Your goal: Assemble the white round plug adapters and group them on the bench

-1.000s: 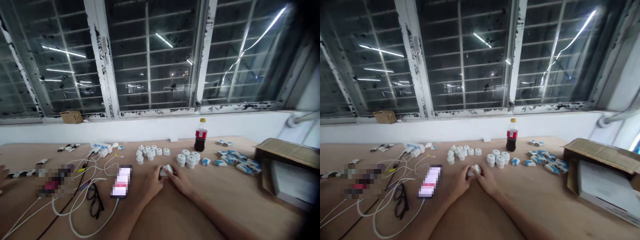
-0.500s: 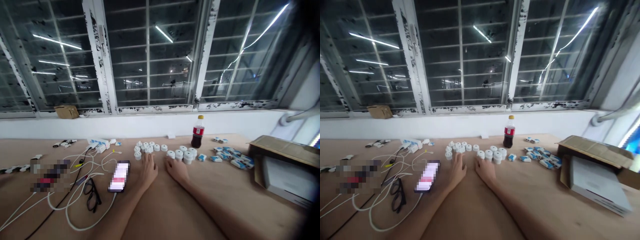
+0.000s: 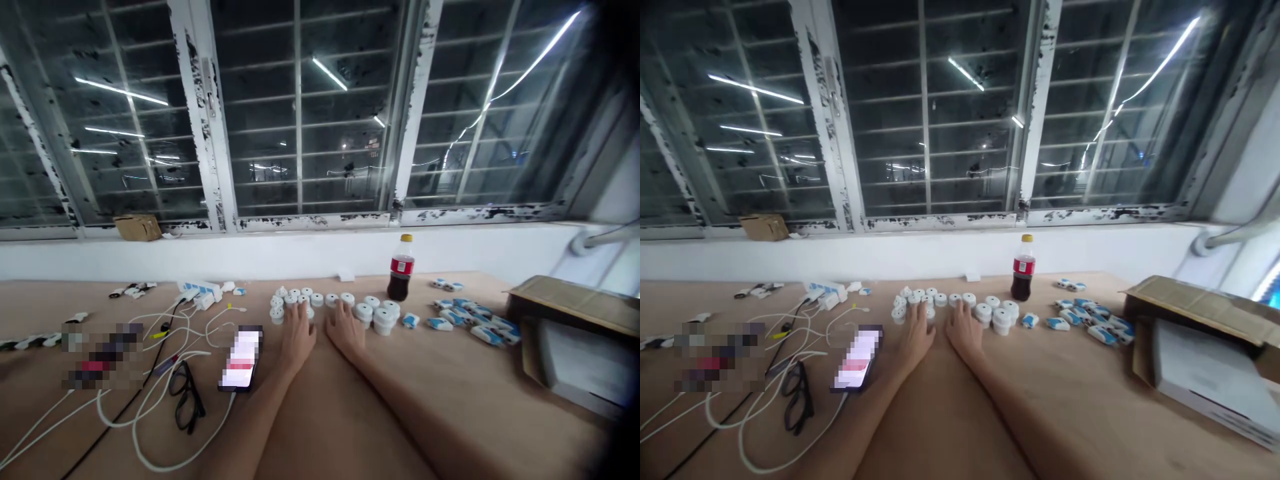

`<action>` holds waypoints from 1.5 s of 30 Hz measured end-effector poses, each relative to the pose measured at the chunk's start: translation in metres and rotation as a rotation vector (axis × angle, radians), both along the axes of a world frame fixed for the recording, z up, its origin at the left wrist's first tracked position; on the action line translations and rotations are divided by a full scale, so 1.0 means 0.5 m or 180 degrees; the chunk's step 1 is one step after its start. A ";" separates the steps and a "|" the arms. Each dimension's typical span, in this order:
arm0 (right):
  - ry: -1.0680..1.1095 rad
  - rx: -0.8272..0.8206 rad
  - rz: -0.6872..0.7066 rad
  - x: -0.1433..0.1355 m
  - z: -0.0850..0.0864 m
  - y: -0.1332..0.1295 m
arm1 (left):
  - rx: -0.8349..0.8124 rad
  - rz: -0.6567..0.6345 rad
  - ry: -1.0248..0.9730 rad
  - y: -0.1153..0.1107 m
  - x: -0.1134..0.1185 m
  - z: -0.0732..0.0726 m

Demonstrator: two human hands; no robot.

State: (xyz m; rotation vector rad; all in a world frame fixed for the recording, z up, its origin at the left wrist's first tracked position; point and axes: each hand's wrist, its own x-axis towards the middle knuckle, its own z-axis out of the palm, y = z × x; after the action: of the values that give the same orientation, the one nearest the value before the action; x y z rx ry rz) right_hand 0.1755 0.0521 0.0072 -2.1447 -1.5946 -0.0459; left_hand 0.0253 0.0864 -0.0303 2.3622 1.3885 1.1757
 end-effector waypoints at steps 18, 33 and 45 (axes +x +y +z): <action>-0.0138 0.0092 0.0577 0.039 -0.013 0.078 | -0.0490 -0.0650 -0.1029 -0.036 -0.040 0.008; 0.2102 0.0430 0.1916 0.106 -0.042 -0.072 | -0.0946 -0.1169 -0.1502 -0.037 -0.041 -0.016; 0.3246 0.0352 0.2481 0.067 -0.043 -0.096 | -0.1279 -0.1430 -0.1733 -0.068 -0.045 0.008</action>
State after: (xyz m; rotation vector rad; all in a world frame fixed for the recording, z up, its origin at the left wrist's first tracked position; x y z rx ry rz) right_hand 0.2091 0.0041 -0.0141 -0.9862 -1.5336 0.9932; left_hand 0.0026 0.0523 -0.0265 1.7593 0.7701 1.1494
